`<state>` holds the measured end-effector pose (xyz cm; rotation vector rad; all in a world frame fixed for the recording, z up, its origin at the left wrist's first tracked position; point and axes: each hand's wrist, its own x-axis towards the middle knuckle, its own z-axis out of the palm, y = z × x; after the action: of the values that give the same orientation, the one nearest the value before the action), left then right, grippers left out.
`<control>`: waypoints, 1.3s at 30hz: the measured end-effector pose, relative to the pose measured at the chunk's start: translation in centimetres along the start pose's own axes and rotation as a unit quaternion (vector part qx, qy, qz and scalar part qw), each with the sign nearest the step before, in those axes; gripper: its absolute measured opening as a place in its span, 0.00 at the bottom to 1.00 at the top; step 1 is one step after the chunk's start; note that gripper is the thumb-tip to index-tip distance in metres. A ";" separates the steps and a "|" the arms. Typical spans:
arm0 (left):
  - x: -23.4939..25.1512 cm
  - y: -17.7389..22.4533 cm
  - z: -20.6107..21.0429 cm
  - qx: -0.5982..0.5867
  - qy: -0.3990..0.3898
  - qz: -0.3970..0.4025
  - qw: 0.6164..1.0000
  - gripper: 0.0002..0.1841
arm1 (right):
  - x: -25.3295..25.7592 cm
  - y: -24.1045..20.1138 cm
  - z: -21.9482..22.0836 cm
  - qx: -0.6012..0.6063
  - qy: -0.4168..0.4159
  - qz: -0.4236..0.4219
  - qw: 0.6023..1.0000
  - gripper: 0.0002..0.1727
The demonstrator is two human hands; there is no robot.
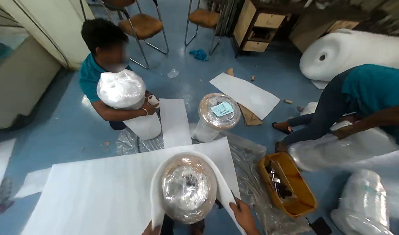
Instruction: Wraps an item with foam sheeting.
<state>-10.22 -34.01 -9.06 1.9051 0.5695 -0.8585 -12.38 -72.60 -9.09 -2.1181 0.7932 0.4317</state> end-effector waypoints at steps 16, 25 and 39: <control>-2.3 0.4 -2.2 -0.079 0.134 0.049 0.987 0.20 | -1.2 -2.3 -4.8 -0.006 0.069 -0.054 0.996 0.14; -5.4 0.0 2.2 -0.066 0.109 -0.012 0.992 0.25 | -3.3 -0.7 -0.7 0.067 -0.043 -0.025 0.997 0.20; -3.4 -5.5 2.7 -0.017 -0.013 0.016 1.000 0.41 | -1.5 1.7 2.8 0.098 -0.131 0.104 0.981 0.47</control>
<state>-17.05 -34.04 -10.43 1.8646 0.5337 -0.8457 -14.72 -70.61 -11.00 -1.7590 0.8683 0.6986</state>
